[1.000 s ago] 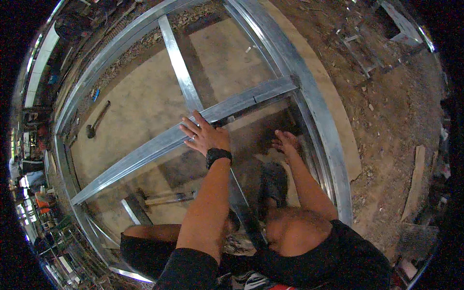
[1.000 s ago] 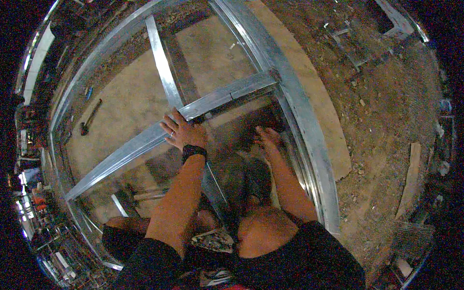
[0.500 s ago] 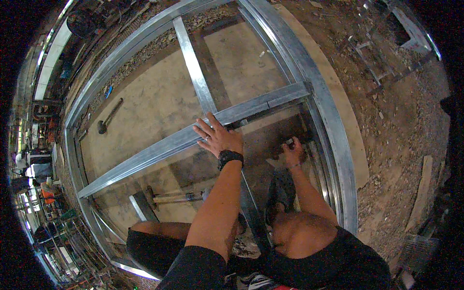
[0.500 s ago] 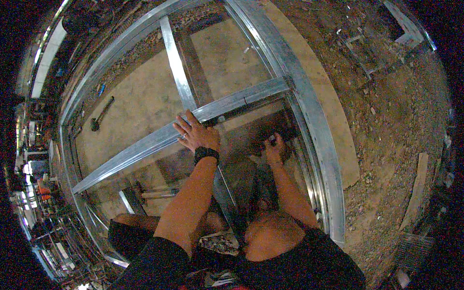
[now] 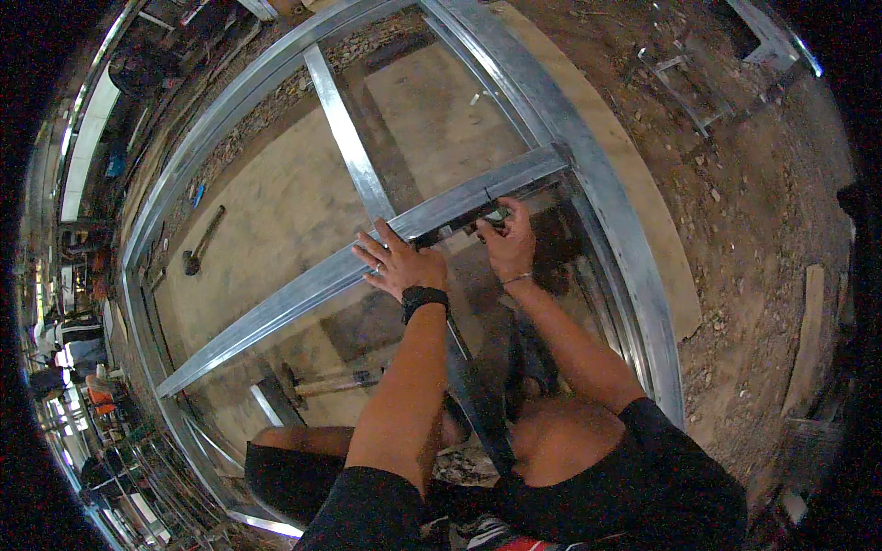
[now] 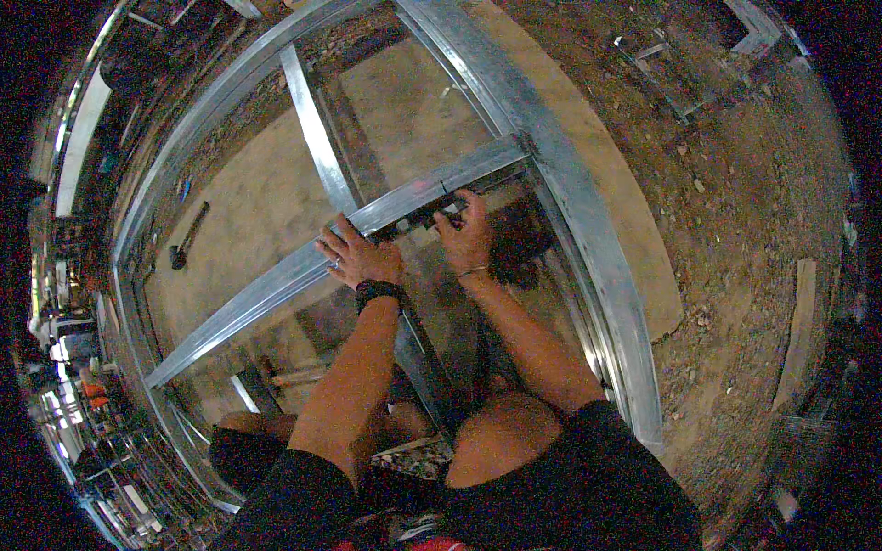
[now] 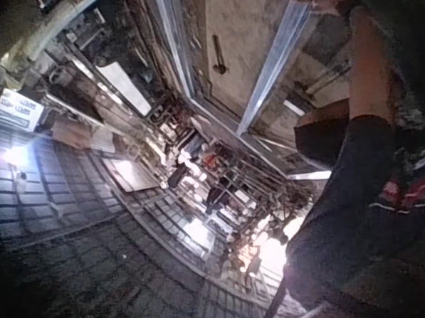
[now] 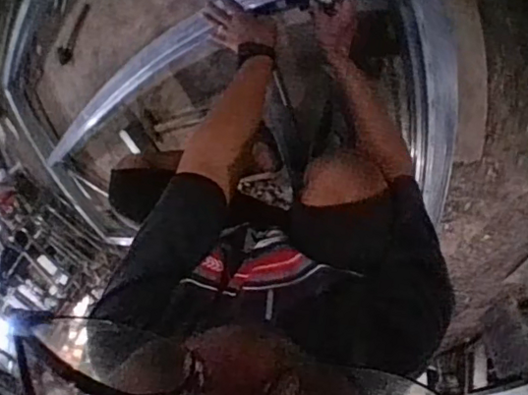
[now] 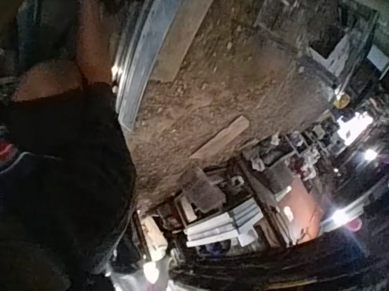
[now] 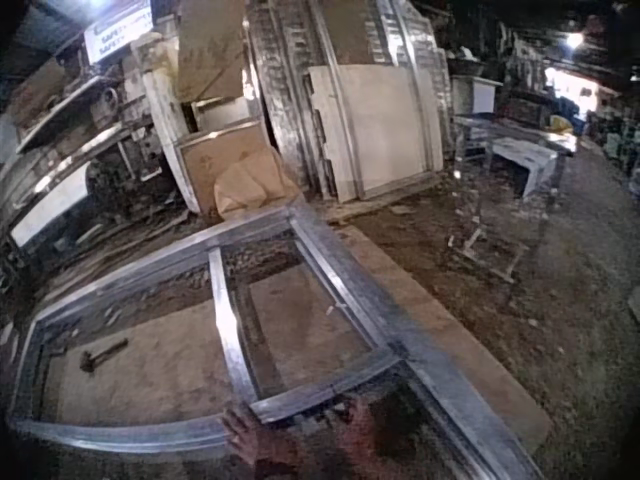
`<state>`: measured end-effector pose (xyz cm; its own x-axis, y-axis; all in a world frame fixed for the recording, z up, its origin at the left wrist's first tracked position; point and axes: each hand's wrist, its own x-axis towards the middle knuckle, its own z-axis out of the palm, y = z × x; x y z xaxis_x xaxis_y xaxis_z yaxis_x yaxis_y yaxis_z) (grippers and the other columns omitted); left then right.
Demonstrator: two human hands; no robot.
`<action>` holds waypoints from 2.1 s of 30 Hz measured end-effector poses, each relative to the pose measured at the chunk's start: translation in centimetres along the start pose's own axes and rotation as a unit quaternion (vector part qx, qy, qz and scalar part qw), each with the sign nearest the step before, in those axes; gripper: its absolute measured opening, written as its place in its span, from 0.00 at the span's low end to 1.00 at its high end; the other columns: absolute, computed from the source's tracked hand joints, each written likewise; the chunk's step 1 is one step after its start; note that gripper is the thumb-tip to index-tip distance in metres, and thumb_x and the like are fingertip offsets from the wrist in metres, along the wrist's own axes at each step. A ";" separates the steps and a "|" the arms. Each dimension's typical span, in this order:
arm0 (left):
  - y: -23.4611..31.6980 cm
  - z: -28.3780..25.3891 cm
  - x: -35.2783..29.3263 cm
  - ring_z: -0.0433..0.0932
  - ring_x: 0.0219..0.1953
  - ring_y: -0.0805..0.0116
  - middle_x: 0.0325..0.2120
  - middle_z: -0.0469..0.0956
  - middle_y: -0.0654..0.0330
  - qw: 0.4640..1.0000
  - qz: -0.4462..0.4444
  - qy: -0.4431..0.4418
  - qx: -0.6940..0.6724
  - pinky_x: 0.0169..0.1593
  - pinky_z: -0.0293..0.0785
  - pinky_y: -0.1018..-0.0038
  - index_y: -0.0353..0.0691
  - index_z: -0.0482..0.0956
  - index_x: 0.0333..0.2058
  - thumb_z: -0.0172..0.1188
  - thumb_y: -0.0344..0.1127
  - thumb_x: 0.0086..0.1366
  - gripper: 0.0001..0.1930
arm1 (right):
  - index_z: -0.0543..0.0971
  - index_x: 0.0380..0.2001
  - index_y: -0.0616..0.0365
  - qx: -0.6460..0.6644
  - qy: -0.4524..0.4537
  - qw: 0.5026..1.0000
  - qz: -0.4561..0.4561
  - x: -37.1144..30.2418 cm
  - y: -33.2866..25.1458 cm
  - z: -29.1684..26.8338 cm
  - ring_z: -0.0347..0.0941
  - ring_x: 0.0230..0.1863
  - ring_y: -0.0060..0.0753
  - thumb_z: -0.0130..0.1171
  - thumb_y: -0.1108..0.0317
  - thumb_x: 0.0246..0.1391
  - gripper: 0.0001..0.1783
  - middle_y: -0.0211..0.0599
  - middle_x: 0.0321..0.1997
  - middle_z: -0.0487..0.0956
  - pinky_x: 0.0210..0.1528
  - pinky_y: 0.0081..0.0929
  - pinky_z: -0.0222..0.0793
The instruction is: The person is assembling a metal frame by hand, using a small tool to secure joints. The person repeatedly adjusts and tightens connections between metal bars.
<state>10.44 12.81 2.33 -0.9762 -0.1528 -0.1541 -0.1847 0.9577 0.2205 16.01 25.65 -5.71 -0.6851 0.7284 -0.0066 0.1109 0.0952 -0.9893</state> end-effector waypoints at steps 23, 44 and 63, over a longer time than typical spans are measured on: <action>-0.5 0.7 0.0 0.35 0.78 0.44 0.75 0.42 0.48 0.999 0.008 0.034 0.020 0.73 0.45 0.39 0.50 0.49 0.73 0.64 0.36 0.56 0.48 | 0.77 0.40 0.59 -0.125 0.024 0.987 -0.102 -2.4 0.6 2.4 0.82 0.38 0.46 0.67 0.69 0.56 0.12 0.45 0.37 0.82 0.42 0.36 0.77; -0.3 1.7 0.2 0.40 0.77 0.43 0.75 0.44 0.47 0.998 0.003 0.056 0.014 0.73 0.47 0.44 0.50 0.52 0.72 0.66 0.38 0.55 0.47 | 0.84 0.38 0.58 -0.042 0.032 0.994 0.092 -2.5 -0.4 3.2 0.83 0.36 0.33 0.69 0.62 0.52 0.13 0.40 0.36 0.86 0.40 0.31 0.77; -0.8 2.1 0.4 0.43 0.76 0.41 0.74 0.47 0.44 0.997 0.028 0.077 0.009 0.72 0.49 0.41 0.48 0.54 0.72 0.63 0.34 0.56 0.44 | 0.81 0.34 0.56 -0.115 -0.005 0.991 -0.072 -2.4 0.1 3.0 0.78 0.41 0.52 0.67 0.63 0.52 0.10 0.45 0.37 0.81 0.44 0.45 0.75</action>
<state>10.42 12.48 0.07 -0.9911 -0.1331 0.0074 -0.1287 0.9700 0.2063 15.45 21.88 -6.20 -0.7128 0.6894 0.1294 0.1716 0.3503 -0.9208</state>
